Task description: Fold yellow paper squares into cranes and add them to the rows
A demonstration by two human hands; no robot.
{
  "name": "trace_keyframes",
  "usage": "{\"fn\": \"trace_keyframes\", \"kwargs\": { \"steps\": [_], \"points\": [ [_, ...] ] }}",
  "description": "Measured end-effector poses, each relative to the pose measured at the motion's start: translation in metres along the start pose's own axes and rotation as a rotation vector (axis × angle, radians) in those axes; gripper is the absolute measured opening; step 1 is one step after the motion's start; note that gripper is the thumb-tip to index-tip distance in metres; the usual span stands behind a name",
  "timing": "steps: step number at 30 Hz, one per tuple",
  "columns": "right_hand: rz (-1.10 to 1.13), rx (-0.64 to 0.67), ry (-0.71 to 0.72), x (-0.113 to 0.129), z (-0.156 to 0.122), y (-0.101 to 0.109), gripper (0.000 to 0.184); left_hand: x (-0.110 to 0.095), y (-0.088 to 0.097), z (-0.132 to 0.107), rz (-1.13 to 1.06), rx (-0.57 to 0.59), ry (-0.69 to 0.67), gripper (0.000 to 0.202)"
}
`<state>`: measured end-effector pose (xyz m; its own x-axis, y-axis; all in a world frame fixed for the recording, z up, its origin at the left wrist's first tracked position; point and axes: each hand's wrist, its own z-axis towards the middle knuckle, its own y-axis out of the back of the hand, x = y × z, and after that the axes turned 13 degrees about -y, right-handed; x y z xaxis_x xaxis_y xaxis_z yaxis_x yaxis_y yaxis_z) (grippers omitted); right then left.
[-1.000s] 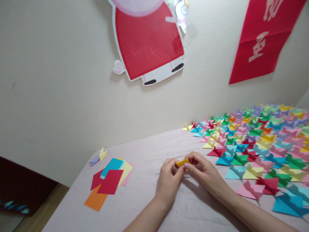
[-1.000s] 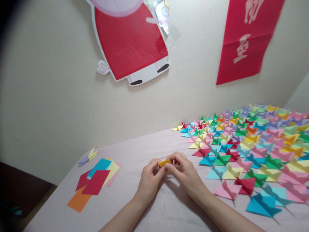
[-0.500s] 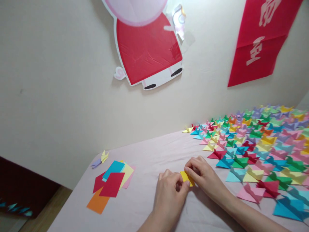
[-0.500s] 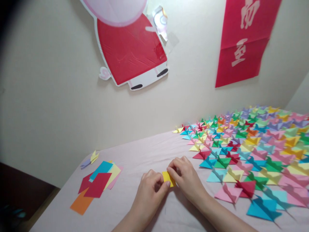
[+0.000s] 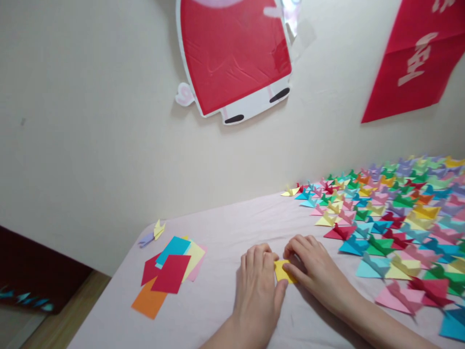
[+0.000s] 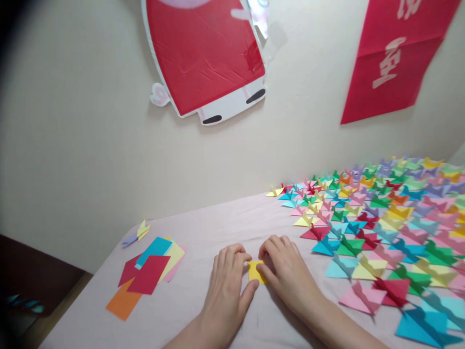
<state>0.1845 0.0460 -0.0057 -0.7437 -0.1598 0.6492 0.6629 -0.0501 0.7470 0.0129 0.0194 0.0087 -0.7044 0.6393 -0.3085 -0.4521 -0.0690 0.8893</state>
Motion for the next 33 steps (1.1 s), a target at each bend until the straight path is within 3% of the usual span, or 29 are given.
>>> {"fn": "trace_keyframes", "kwargs": {
  "steps": [3,5,13,18,25,33],
  "points": [
    [-0.002,-0.002,0.009,-0.001,0.001,-0.001,0.012,0.006,0.003,-0.005,0.061,0.063,-0.252,0.028],
    [-0.001,0.007,0.004,-0.002,0.003,-0.001,0.015,0.010,0.006,-0.009,0.082,0.083,-0.323,0.026],
    [0.005,0.081,-0.016,-0.004,0.013,0.003,0.015,0.015,0.017,-0.017,0.020,0.169,-0.309,0.020],
    [0.101,0.191,-0.009,-0.006,0.011,0.017,0.019,0.016,0.022,-0.017,0.017,0.241,-0.292,0.021],
    [0.189,0.300,-0.014,-0.012,0.001,0.030,0.035,0.019,0.022,-0.019,-0.040,0.196,-0.257,0.039],
    [0.169,0.323,0.045,-0.009,0.000,0.026,0.010,0.020,0.019,-0.018,-0.071,0.137,-0.288,0.039]
  ]
}}
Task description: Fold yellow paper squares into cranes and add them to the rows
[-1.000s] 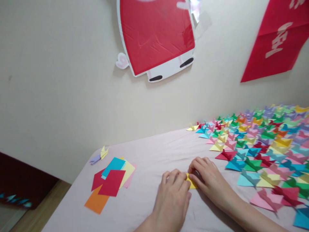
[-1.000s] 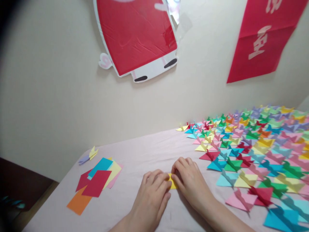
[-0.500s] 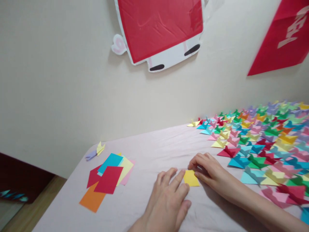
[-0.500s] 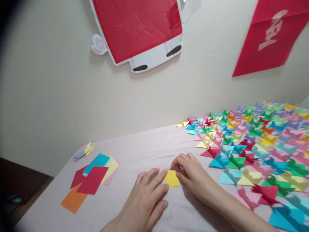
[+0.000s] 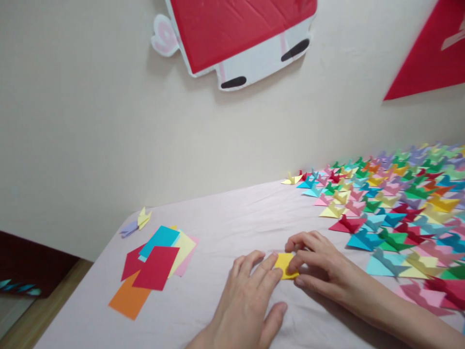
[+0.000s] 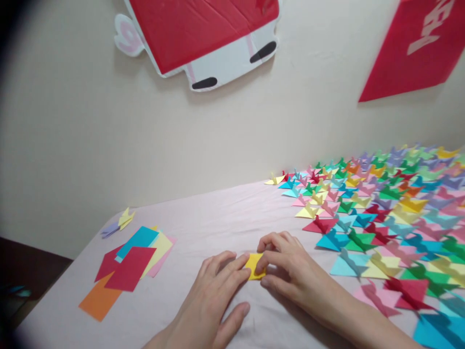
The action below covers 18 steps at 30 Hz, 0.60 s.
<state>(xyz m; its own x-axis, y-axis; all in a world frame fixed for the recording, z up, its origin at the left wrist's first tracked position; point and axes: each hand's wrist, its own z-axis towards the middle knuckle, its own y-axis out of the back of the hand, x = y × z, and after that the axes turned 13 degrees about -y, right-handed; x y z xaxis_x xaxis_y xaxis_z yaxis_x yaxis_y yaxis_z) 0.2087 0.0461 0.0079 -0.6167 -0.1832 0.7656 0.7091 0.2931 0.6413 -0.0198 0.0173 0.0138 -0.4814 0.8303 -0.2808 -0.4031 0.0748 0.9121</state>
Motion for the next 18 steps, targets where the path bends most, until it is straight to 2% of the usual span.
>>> {"fn": "trace_keyframes", "kwargs": {
  "steps": [5,11,18],
  "points": [
    [0.009,0.011,0.016,-0.002,0.005,0.004,0.019,-0.001,-0.004,-0.002,0.038,0.002,-0.033,0.034],
    [0.044,0.000,-0.048,0.001,0.009,0.006,0.019,-0.001,-0.014,-0.006,0.148,-0.047,-0.073,0.023],
    [0.036,-0.054,-0.087,0.001,0.013,-0.005,0.018,0.003,-0.021,-0.007,0.183,-0.095,-0.104,0.024]
  ]
}}
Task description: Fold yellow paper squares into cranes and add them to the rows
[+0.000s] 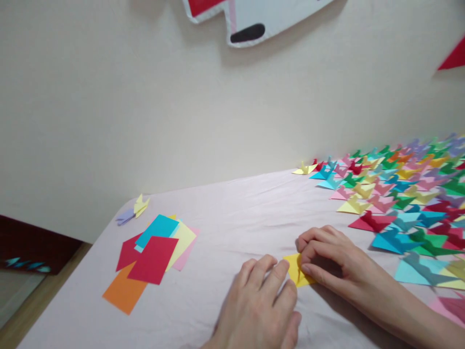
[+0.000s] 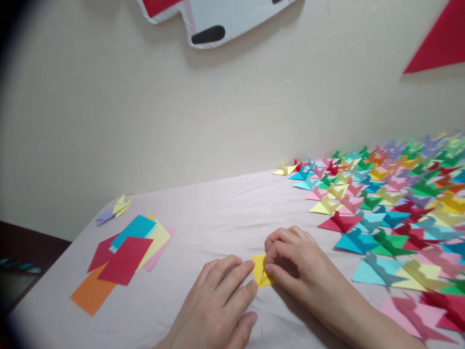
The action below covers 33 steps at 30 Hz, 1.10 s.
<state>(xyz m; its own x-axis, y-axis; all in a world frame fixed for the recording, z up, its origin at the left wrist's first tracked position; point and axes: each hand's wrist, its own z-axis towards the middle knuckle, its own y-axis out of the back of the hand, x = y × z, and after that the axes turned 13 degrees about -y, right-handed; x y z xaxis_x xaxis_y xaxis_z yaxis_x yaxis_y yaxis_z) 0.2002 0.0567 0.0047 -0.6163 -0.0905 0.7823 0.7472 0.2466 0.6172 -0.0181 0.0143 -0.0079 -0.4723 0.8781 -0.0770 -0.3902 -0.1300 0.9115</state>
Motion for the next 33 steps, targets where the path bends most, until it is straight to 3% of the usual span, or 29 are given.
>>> {"fn": "trace_keyframes", "kwargs": {
  "steps": [6,9,12,16,21,28,33],
  "points": [
    [0.005,-0.029,0.011,-0.005,-0.002,-0.002,0.014,0.001,-0.003,0.004,0.040,-0.077,-0.019,0.019],
    [0.031,0.028,0.016,-0.006,-0.003,0.004,0.026,0.001,-0.006,0.004,0.086,-0.112,-0.029,0.020],
    [0.042,0.031,0.003,-0.008,-0.004,0.005,0.032,0.001,-0.009,0.002,0.089,-0.061,-0.037,0.023],
    [-0.009,-0.049,0.014,-0.009,-0.004,0.000,0.004,0.005,-0.005,0.000,0.094,0.052,-0.093,0.038],
    [-0.029,-0.001,0.022,-0.010,-0.005,0.002,0.021,0.012,0.000,0.000,0.203,0.061,-0.174,0.041],
    [-0.120,-0.009,0.071,-0.001,-0.011,0.007,0.016,0.002,-0.023,-0.001,0.289,-0.184,-0.126,0.041],
    [-0.300,-0.124,0.218,0.007,-0.018,0.003,0.015,-0.006,-0.031,0.006,0.344,-0.183,-0.127,0.051]
  ]
}}
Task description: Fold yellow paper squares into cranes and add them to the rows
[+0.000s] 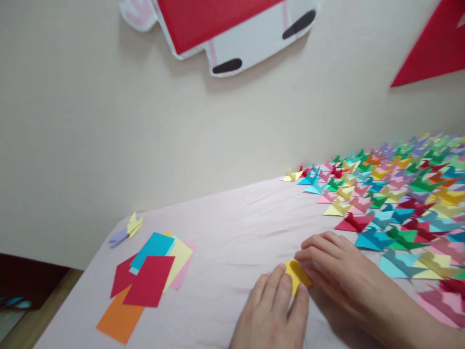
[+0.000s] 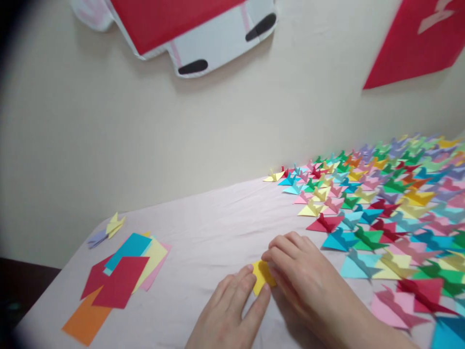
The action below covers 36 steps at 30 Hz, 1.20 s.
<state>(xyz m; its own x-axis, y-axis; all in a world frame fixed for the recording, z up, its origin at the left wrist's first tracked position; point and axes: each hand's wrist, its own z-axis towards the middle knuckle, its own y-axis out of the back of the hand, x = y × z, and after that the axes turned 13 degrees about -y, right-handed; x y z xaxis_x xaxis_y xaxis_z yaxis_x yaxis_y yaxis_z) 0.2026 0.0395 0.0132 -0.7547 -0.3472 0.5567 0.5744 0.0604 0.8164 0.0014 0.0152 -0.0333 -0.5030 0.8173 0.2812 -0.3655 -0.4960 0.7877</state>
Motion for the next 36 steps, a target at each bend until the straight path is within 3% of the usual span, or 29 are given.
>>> {"fn": "trace_keyframes", "kwargs": {
  "steps": [5,11,22,30,36],
  "points": [
    [-0.136,-0.087,0.013,-0.003,-0.004,-0.013,0.023,-0.008,-0.020,-0.001,0.103,0.001,0.037,0.028],
    [-0.080,-0.106,0.019,-0.005,-0.003,-0.014,0.022,-0.018,-0.039,-0.011,0.118,0.014,0.083,0.027],
    [-0.080,-0.115,0.054,-0.002,-0.011,-0.002,0.012,-0.012,-0.032,-0.007,0.123,-0.078,0.104,0.017],
    [-0.089,-0.141,0.086,-0.006,-0.006,-0.005,0.016,0.000,-0.005,0.002,0.078,0.102,0.049,0.024],
    [-0.064,-0.136,0.028,-0.007,-0.007,-0.009,0.018,0.007,0.000,-0.002,0.140,0.130,-0.032,0.027]
  ]
}}
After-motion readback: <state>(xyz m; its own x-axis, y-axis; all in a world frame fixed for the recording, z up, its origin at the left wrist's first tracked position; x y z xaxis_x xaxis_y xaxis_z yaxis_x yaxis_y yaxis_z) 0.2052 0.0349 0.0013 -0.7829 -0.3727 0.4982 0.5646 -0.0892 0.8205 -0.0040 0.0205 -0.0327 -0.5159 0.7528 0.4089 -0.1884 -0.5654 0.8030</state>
